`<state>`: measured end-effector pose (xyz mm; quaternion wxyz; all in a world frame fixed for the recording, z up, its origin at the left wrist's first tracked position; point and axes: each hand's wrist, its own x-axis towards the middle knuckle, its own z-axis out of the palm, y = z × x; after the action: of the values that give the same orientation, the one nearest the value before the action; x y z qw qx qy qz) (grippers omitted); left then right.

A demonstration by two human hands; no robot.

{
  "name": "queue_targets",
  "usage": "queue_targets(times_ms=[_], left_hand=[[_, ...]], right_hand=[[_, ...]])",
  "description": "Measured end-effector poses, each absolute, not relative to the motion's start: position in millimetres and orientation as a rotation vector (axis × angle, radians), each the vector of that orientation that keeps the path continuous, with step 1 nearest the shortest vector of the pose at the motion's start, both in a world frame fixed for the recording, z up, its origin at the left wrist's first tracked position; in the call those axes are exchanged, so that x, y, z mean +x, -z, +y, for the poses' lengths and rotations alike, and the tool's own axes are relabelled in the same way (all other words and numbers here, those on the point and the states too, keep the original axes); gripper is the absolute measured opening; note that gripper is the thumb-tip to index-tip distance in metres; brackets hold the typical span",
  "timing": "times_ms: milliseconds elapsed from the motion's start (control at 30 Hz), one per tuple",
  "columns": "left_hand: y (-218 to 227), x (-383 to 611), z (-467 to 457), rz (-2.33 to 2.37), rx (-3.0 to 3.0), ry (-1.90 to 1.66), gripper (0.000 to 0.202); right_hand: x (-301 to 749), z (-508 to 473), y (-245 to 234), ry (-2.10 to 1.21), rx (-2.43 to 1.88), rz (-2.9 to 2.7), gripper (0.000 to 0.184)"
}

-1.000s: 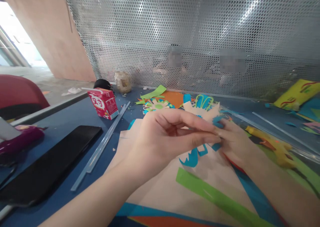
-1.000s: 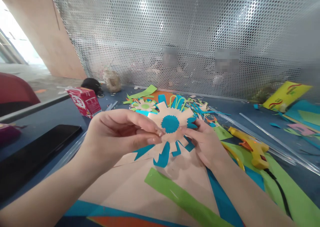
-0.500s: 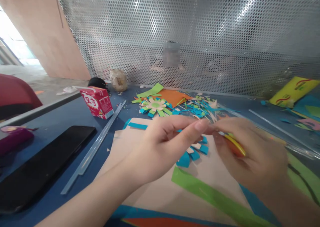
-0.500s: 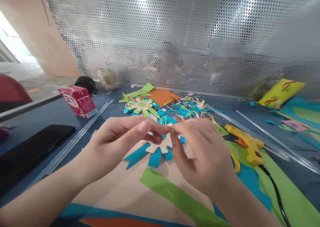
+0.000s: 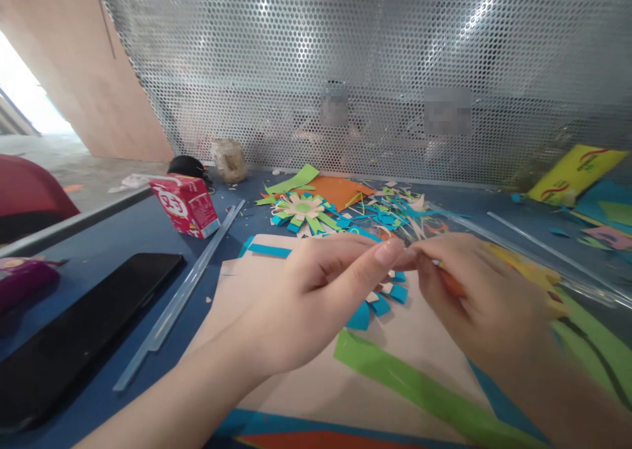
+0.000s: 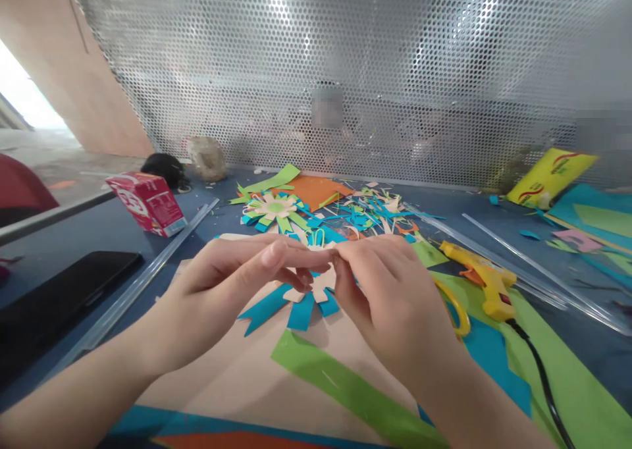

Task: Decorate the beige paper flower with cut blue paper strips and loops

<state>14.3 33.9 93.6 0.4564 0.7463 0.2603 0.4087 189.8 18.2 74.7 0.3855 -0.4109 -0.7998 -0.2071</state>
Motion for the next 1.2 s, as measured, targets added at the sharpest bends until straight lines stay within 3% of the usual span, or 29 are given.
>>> queue_targets(times_ms=[467,833,1200], left_hand=[[-96.4,17.3,28.9,0.606,2.135,-0.910,0.029],[-90.5,18.5,33.4,0.455,1.483,-0.954,0.042],[-90.2,18.0,37.0,0.361,1.435,-0.926,0.048]], right_hand=[[188.9,18.0,-74.4,0.433,-1.093,-1.937,0.019],[195.5,18.2,-79.6,0.503,-1.129,-1.844,0.016],[188.8,9.9,-77.8,0.433,-1.060,-1.967,0.007]])
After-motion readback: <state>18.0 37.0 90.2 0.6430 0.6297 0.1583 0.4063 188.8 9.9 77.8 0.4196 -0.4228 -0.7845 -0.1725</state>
